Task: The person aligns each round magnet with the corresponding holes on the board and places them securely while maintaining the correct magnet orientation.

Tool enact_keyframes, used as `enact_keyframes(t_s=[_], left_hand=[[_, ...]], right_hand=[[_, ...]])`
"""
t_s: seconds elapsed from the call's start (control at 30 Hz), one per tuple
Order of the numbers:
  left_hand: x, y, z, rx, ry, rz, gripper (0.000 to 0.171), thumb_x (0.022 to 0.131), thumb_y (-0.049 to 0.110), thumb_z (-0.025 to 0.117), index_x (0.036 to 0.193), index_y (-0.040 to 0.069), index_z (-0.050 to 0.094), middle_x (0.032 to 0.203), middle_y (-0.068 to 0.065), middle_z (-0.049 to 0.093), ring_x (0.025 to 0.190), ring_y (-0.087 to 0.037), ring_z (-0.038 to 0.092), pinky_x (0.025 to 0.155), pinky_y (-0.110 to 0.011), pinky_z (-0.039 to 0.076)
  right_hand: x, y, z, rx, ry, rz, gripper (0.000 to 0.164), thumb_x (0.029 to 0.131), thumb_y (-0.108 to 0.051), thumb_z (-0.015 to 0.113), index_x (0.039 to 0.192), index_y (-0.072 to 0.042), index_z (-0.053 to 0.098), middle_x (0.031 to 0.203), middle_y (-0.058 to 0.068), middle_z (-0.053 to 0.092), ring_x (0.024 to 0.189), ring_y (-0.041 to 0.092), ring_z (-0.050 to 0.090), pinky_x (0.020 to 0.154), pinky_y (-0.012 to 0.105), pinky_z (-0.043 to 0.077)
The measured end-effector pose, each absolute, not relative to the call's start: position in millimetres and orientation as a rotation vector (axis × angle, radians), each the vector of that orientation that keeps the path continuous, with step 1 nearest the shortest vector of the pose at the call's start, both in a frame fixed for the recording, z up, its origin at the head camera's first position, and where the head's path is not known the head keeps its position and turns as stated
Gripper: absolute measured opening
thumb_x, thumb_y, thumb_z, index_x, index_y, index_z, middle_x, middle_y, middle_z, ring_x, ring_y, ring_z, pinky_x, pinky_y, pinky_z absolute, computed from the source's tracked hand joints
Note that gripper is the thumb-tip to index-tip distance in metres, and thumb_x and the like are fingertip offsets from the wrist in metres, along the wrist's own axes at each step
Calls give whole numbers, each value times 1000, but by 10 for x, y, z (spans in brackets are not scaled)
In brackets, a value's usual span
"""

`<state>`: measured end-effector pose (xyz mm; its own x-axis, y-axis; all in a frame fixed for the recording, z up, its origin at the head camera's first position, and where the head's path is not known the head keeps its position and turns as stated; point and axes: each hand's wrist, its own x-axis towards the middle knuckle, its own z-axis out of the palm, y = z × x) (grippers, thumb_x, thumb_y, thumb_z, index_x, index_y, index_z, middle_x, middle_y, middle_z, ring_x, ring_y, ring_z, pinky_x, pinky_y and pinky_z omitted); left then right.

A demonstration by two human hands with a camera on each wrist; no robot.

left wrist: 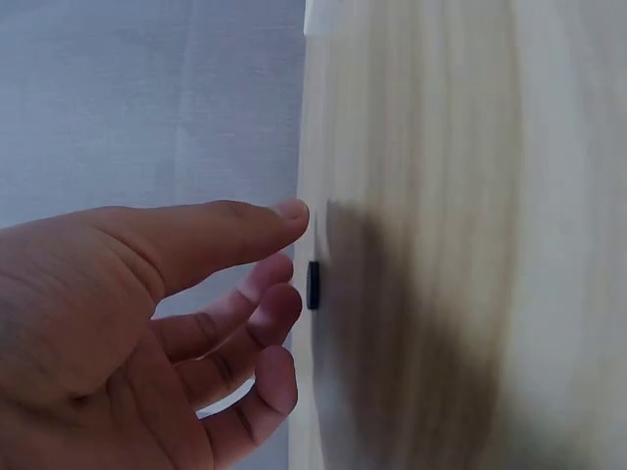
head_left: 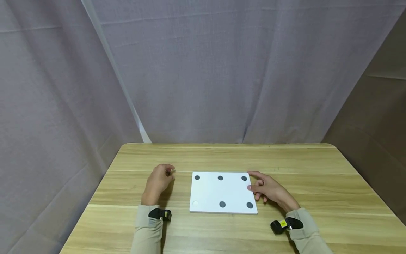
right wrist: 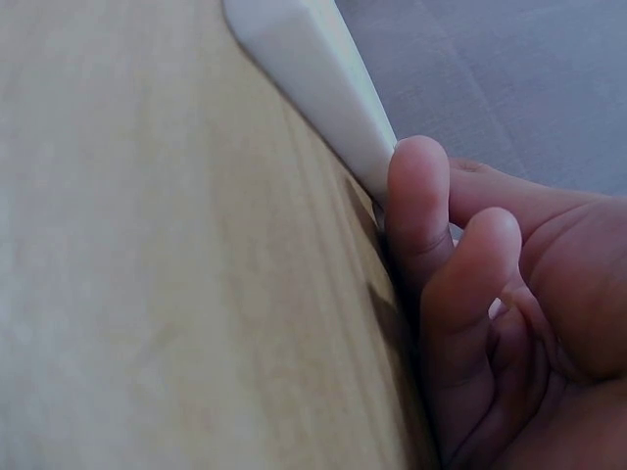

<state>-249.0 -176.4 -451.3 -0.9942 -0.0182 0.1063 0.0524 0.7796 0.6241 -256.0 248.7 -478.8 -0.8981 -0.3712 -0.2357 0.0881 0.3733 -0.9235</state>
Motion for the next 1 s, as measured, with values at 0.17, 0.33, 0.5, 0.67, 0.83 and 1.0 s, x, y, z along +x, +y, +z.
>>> enact_keyframes(t_s=[0.17,0.33,0.5,0.67,0.83,1.0], left_hand=[[-2490,-1805,-4529,-7,-2876,-959,30,89,-1,78,119,1,77,118,-18,76,112,-34,71,94,-55,57],[-2479,-1816,-4541,34,-2888,-937,35,91,-1,75,125,-1,75,123,-20,74,117,-39,69,96,-56,56],[-2481,-1831,-4546,104,-2904,-954,37,93,1,74,130,-2,72,121,-18,74,116,-36,69,97,-54,56],[-2487,-1845,-4557,159,-2895,-1008,32,94,3,74,126,-2,74,117,-15,76,111,-33,69,96,-52,55],[-2486,-1842,-4569,201,-2855,-1035,29,94,4,75,122,-2,75,116,-17,76,113,-37,70,97,-53,55],[-2469,-1831,-4573,249,-2843,-1012,26,93,6,77,118,0,77,114,-16,76,111,-38,70,94,-54,56]], right_hand=[[-2560,2487,-4790,-245,2245,-1531,74,103,-16,70,164,-1,31,81,8,64,61,14,63,45,22,47],[-2560,2486,-4787,-252,2248,-1526,73,103,-16,71,163,-1,32,80,8,64,61,14,63,45,23,48],[-2559,2496,-4779,-281,2251,-1525,74,103,-15,70,163,0,31,78,8,65,61,14,63,45,23,48],[-2555,2498,-4775,-288,2255,-1517,74,103,-15,70,163,2,30,78,8,66,61,14,63,45,23,48],[-2556,2490,-4775,-278,2263,-1514,74,103,-16,70,163,1,30,78,7,66,61,14,63,45,23,48],[-2550,2483,-4780,-270,2264,-1513,74,103,-16,70,163,1,30,77,7,65,60,14,62,45,23,48]])
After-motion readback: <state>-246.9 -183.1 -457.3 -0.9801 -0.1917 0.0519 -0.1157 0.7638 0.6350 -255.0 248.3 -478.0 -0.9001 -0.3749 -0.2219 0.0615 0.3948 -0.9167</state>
